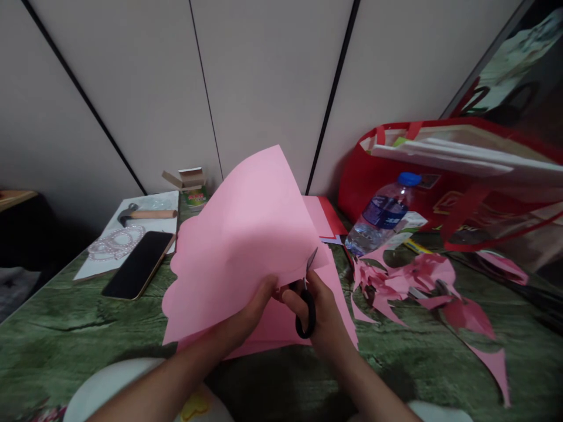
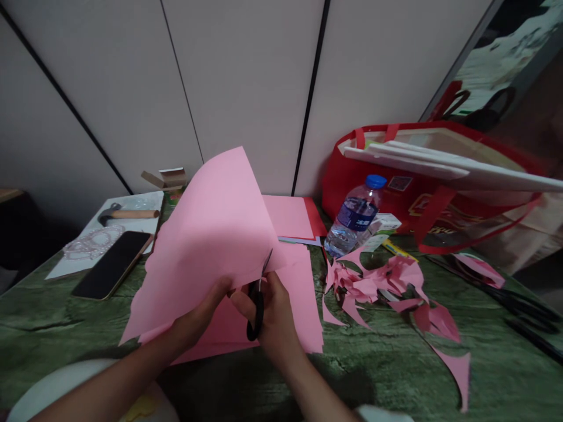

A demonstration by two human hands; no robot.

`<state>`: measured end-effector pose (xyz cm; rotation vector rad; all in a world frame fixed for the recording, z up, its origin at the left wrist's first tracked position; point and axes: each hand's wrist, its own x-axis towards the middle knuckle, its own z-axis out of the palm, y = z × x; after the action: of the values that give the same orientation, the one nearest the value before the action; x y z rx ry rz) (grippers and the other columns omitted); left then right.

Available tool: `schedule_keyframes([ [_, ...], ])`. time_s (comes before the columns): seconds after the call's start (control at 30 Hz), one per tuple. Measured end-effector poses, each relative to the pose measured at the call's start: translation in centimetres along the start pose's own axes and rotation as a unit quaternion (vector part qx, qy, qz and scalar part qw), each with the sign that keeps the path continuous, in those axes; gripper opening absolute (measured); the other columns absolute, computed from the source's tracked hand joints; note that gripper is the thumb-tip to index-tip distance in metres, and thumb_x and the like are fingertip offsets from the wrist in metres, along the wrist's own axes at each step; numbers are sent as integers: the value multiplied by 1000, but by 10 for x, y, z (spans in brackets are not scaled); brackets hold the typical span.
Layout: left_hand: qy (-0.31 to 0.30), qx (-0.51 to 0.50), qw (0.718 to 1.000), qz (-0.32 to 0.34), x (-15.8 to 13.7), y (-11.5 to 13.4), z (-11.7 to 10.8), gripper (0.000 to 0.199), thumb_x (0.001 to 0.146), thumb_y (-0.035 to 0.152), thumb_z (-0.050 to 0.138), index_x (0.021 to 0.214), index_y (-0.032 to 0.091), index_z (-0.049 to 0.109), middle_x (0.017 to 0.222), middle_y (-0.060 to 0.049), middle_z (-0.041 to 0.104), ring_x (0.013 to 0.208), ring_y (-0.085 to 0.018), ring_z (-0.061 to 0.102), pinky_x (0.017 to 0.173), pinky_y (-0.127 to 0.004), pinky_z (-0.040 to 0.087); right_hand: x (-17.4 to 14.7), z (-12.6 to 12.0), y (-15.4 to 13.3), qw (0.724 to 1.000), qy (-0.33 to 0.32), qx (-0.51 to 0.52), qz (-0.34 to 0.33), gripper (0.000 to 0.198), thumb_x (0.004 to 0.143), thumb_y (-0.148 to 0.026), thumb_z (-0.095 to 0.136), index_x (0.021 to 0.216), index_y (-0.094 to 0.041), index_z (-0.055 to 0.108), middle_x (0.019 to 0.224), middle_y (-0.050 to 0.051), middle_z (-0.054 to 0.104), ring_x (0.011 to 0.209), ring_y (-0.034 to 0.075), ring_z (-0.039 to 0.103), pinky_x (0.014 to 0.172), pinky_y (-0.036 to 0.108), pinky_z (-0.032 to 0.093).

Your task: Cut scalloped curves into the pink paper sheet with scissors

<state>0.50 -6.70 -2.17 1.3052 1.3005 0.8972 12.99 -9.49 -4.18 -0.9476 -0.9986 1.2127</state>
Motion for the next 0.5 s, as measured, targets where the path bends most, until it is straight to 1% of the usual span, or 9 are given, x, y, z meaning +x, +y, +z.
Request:
schedule_keyframes([
  [0.07, -14, -2, 1000, -24, 1, 0, 1, 28, 76, 42, 51, 88, 21, 65, 103, -5, 66, 109, -22, 51, 100, -35, 32, 0, 1, -1, 1000, 3, 3, 7, 21, 71, -29, 64, 83, -18, 51, 69, -2, 53, 68, 14, 52, 67, 28, 43],
  [0.1, -24, -7, 999, -25, 1, -1, 1, 28, 76, 42, 50, 87, 21, 65, 104, -5, 66, 108, -22, 52, 99, -35, 33, 0, 1, -1, 1000, 4, 4, 9, 21, 71, -29, 64, 82, -18, 50, 69, -3, 53, 68, 14, 52, 67, 28, 43],
  [0.17, -42, -24, 999, -6, 3, -5, 2, 29, 77, 43, 48, 81, 21, 66, 100, -4, 67, 104, -21, 54, 96, -33, 36, 0, 1, -2, 1000, 4, 0, 10, 20, 71, -30, 64, 81, -18, 50, 68, -3, 53, 67, 13, 52, 65, 27, 42],
  [0.23, -37, -41, 998, 15, 4, -10, 4, 30, 76, 46, 47, 72, 21, 65, 90, -3, 69, 94, -20, 58, 91, -31, 40, -1, 1, -1, 1000, 7, -13, 9, 19, 71, -30, 63, 79, -18, 50, 67, -2, 53, 66, 13, 52, 63, 27, 42],
  [0.3, -45, -45, 998, 21, 6, -13, 5, 33, 76, 47, 47, 63, 22, 62, 77, -2, 69, 83, -19, 61, 85, -30, 44, -1, 0, -1, 1000, 9, -26, 9, 18, 72, -30, 62, 78, -18, 50, 67, -2, 54, 65, 13, 52, 62, 27, 42],
  [0.37, -51, -42, 998, 20, 6, -14, 5, 34, 75, 48, 47, 57, 21, 58, 68, 0, 67, 75, -18, 61, 79, -28, 46, -1, -1, 0, 999, 10, -31, 6, 17, 72, -30, 62, 78, -18, 50, 66, -2, 54, 64, 13, 52, 61, 27, 42],
  [0.5, -47, -42, 998, 27, 6, -12, 5, 31, 75, 45, 49, 56, 21, 54, 66, 1, 65, 70, -16, 59, 74, -26, 47, 0, 0, 0, 1000, 16, -24, 8, 18, 72, -31, 62, 77, -18, 51, 64, -3, 53, 62, 13, 53, 62, 29, 44],
])
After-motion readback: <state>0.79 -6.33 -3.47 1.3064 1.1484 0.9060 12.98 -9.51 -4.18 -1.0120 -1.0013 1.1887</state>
